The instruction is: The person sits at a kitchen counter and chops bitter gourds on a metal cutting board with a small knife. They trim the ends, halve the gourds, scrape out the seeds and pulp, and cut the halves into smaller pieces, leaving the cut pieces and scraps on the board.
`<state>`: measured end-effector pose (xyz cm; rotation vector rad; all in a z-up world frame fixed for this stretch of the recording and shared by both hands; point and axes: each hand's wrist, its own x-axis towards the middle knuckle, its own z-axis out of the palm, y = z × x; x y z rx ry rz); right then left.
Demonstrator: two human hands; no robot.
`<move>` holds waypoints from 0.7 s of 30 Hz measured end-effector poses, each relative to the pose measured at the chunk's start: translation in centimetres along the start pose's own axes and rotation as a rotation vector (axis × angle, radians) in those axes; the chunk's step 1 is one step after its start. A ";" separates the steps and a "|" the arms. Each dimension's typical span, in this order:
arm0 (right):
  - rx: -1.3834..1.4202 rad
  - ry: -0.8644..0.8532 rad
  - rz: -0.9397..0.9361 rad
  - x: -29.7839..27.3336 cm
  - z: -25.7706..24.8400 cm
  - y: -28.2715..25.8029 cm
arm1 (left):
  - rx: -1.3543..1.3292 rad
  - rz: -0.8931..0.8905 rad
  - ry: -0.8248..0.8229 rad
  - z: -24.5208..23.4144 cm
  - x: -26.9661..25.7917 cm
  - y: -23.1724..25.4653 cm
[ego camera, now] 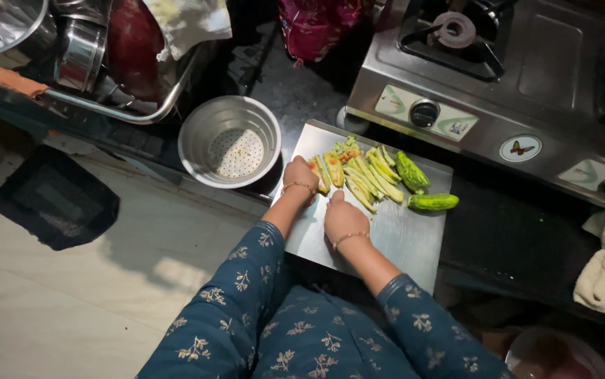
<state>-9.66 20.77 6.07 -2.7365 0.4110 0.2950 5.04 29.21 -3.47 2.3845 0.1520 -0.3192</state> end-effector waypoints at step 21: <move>0.023 -0.095 -0.024 2.9 -0.7 -0.2 | 0.066 0.044 -0.055 0.5 1.2 -0.2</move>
